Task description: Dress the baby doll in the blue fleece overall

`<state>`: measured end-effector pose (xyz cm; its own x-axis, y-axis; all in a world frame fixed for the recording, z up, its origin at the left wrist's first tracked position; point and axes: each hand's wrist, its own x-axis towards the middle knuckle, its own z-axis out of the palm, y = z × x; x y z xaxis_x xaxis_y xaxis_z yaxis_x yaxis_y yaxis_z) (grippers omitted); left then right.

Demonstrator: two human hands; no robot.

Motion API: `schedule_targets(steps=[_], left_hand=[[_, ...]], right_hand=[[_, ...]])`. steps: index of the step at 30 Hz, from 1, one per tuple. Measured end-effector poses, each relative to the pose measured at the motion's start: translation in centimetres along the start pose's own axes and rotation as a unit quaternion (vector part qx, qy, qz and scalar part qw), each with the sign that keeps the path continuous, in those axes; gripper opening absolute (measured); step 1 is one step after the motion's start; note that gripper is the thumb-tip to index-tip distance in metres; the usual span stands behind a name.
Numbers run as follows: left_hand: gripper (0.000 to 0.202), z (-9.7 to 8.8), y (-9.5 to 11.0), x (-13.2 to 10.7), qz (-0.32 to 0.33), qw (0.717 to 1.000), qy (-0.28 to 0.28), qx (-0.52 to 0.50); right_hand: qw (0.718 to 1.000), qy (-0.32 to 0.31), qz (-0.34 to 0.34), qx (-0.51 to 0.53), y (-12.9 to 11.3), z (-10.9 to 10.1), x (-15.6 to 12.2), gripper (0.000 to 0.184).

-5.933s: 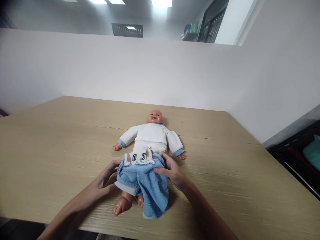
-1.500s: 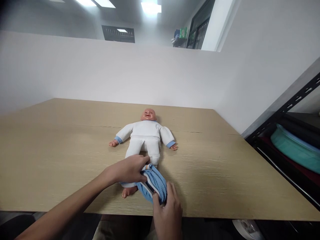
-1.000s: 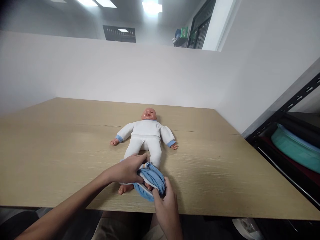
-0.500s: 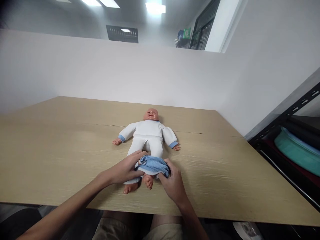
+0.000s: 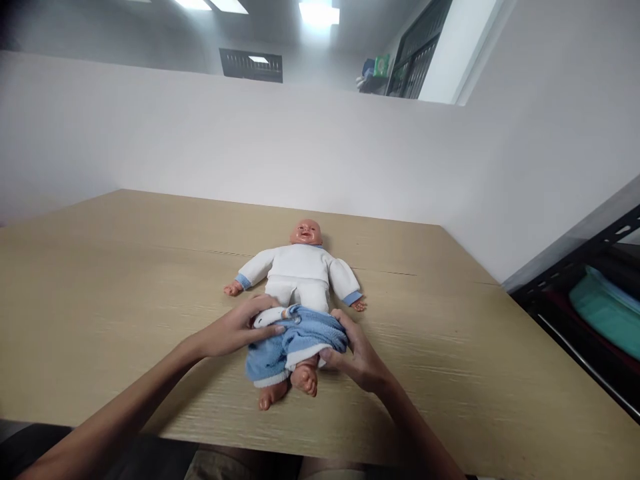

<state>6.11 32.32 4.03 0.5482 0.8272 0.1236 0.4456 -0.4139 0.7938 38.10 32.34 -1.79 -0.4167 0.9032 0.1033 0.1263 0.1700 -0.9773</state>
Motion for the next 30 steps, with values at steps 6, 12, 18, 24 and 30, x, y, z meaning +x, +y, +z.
schedule_targets(steps=[6,12,18,24,30], left_hand=[[0.038,0.2,-1.5,2.3,-0.001,0.995,0.097,-0.037],[0.041,-0.9,-2.3,5.2,-0.001,0.990,0.138,-0.013],[0.043,-1.6,-2.7,6.4,-0.027,0.991,0.135,0.005],[0.042,-1.4,-4.7,3.9,-0.075,0.988,0.131,0.017],[0.040,-0.7,-7.4,-0.3,-0.110,0.977,0.038,-0.180]], right_hand=[[0.998,-0.018,-0.029,0.051,0.4,-0.1,5.0,0.036],[0.992,0.079,-0.034,0.091,1.6,0.2,9.8,0.035],[0.990,0.096,-0.003,0.098,3.0,0.3,11.7,0.039],[0.990,0.124,0.010,0.068,4.7,0.8,9.8,0.043],[0.991,0.054,0.052,0.110,5.3,1.2,7.6,0.034]])
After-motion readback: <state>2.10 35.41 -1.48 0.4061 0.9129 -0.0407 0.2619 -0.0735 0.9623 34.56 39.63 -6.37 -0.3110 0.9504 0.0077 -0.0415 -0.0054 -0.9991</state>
